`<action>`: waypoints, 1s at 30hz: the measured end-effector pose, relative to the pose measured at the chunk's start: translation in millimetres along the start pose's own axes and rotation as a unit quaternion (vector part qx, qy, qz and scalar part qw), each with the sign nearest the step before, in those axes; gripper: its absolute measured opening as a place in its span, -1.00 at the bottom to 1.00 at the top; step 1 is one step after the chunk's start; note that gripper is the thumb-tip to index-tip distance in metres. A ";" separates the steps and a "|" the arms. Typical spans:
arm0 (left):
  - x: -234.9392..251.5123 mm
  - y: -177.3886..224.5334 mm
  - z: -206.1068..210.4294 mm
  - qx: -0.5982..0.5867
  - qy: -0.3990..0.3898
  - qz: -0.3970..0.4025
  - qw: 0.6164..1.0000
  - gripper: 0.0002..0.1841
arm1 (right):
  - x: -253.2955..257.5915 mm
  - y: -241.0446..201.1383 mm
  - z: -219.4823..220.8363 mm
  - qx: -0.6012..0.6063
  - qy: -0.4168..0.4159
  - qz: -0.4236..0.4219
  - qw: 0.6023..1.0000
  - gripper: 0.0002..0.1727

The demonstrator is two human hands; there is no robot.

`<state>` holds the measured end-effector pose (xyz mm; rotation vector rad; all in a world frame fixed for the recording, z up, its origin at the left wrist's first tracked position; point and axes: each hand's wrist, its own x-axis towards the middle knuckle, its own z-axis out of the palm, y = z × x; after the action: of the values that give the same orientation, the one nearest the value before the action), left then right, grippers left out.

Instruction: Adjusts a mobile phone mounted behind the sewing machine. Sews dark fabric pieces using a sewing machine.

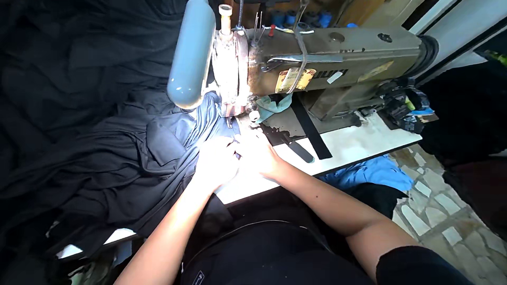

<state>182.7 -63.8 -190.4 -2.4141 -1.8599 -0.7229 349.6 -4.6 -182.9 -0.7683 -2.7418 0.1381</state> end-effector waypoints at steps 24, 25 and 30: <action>26.4 -10.1 5.1 0.038 -0.006 -0.047 0.998 -0.62 | -52.1 80.9 -46.5 0.065 0.167 0.153 0.972 -0.71; 26.3 -10.6 6.2 0.038 -0.004 -0.045 0.998 -0.63 | -69.6 102.5 -57.8 0.029 0.203 0.200 0.958 -0.69; 27.6 -6.7 0.8 0.045 -0.029 -0.050 0.997 -0.63 | -132.5 182.1 -53.6 -0.074 0.271 0.307 0.909 -0.50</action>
<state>182.0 -36.4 -182.9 -2.3263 -2.0018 -0.5669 563.8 82.4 -195.7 -1.4418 -1.9317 -0.1413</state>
